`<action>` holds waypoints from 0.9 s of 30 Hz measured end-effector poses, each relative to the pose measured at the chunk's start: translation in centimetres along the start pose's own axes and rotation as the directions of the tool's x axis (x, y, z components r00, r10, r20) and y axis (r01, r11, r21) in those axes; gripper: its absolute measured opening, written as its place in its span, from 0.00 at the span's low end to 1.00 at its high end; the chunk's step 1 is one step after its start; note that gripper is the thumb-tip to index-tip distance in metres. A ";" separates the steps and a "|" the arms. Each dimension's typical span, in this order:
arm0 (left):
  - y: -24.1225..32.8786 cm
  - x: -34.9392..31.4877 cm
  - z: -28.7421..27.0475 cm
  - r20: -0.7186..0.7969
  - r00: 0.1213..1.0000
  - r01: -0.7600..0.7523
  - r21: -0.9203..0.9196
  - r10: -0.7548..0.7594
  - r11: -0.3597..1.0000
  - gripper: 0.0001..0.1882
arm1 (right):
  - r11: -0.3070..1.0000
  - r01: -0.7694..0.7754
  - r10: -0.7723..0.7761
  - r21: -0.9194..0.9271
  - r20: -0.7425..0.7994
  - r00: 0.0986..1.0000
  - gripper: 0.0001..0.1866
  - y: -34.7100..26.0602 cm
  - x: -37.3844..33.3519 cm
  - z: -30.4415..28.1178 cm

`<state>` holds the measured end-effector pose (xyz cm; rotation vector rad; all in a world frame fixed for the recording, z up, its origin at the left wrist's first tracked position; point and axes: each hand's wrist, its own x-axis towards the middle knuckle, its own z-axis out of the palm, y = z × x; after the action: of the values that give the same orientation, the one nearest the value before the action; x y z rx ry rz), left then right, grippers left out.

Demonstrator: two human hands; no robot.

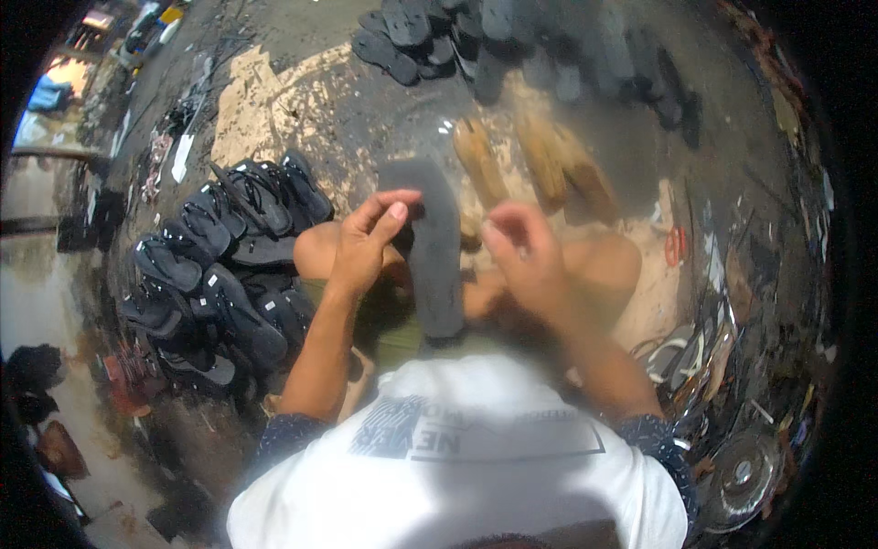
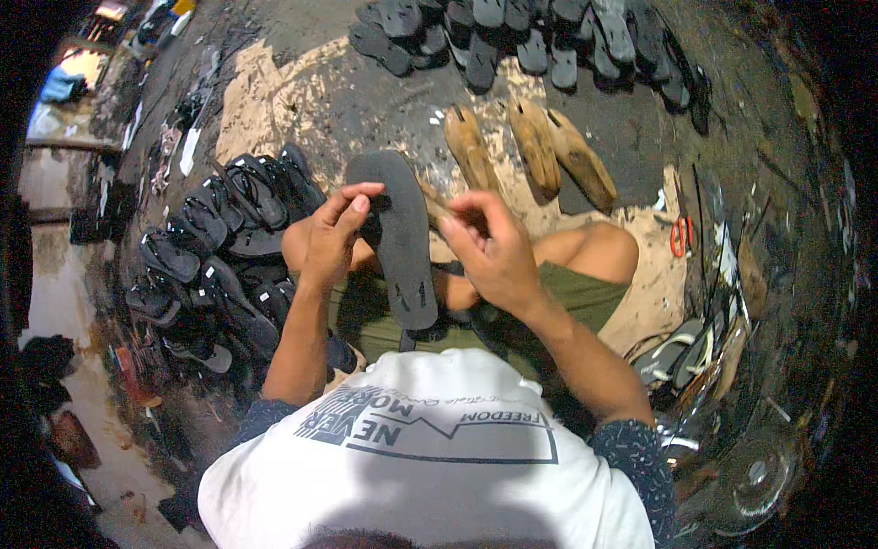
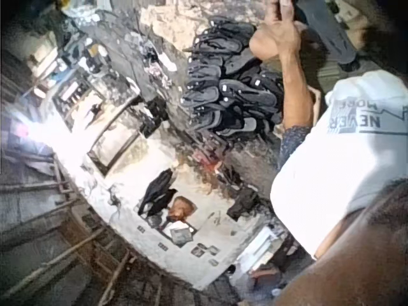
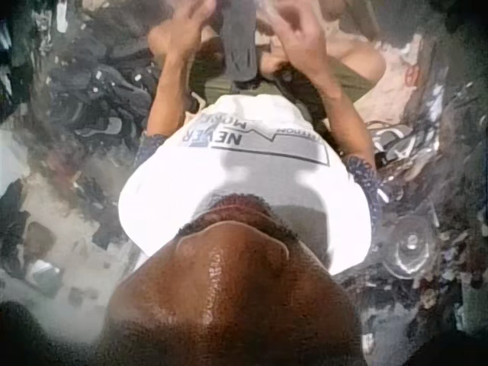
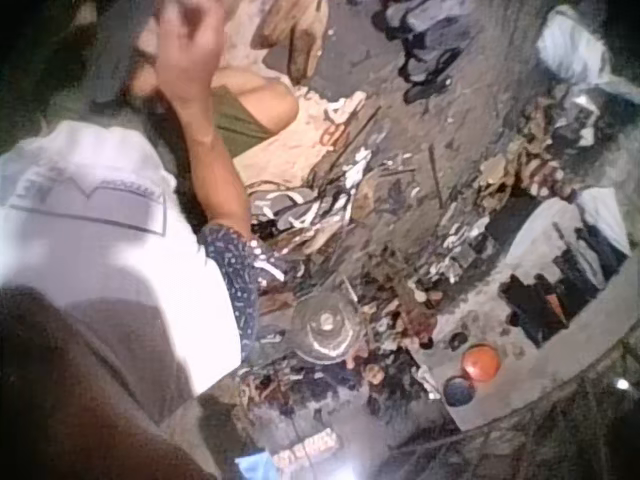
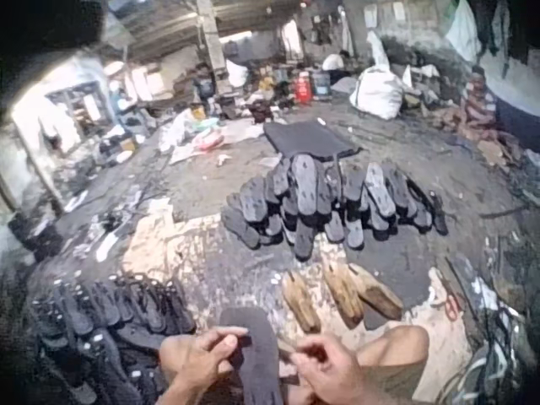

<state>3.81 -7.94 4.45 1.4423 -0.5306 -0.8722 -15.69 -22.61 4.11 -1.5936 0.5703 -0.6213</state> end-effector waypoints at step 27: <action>-1.4 -4.5 0.8 0.341 0.897 -0.416 0.433 0.281 0.800 0.11 | 0.953 -0.250 0.260 -0.168 0.037 0.965 0.08 0.6 -3.8 2.8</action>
<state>0.17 -4.83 3.97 1.6196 -1.2620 -0.6455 -16.56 -18.11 3.06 -1.6496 0.7847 -0.3392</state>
